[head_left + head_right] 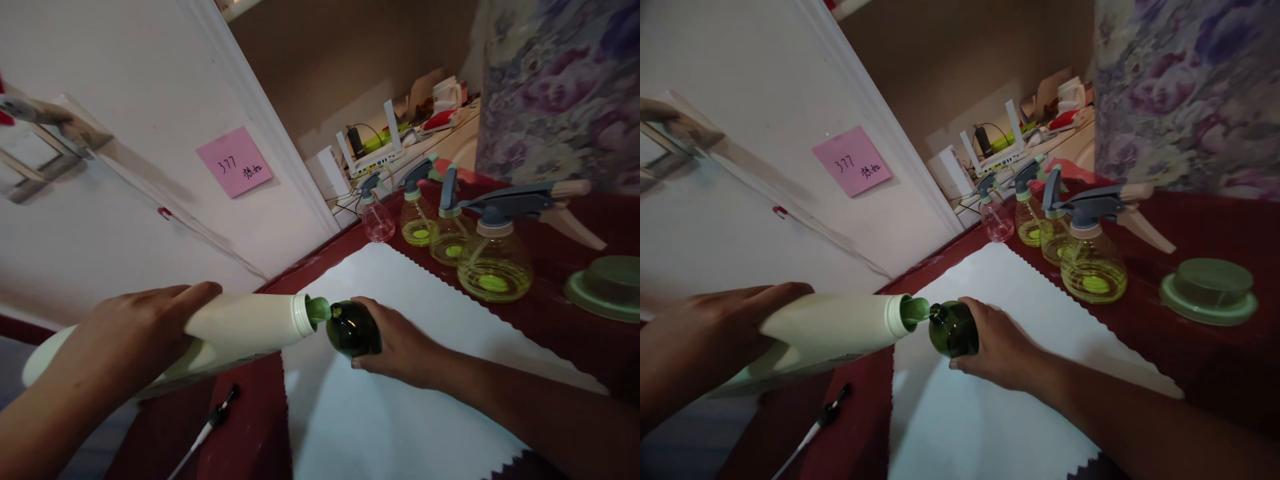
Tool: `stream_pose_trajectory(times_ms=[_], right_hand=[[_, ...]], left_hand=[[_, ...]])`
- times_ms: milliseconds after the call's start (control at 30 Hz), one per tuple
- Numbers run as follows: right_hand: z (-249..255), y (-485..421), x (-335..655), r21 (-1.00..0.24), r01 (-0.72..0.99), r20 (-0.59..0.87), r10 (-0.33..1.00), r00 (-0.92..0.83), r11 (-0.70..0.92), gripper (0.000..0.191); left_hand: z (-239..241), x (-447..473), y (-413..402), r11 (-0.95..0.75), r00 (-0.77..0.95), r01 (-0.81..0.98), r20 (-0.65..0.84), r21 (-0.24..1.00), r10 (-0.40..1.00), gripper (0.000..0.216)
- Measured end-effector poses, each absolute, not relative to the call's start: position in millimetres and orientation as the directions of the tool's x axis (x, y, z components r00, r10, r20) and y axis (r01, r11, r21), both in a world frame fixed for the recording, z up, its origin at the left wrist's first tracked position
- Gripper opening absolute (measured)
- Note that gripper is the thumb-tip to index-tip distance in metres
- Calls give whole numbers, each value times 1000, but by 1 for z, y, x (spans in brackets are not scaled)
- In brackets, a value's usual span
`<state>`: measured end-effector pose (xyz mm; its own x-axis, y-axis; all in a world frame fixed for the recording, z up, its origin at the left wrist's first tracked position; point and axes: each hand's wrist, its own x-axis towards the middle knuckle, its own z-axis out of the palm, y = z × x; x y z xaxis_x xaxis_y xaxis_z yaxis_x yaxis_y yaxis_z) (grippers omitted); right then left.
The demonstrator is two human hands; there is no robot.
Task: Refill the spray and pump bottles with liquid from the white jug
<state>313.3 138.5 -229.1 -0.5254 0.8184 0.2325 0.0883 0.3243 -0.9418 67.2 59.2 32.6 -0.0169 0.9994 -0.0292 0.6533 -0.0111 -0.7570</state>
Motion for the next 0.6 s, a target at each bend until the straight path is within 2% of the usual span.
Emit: stream_pose_trajectory(times_ms=[400,600], right_hand=[[-230,140,313,-942,82,237,817,-526,326,81],[-229,139,314,-938,81,248,814,-525,338,78]], left_hand=[[34,77,57,-37,9,647,-40,-761,999,43],[34,82,62,77,-193,623,-57,-779,980,43]])
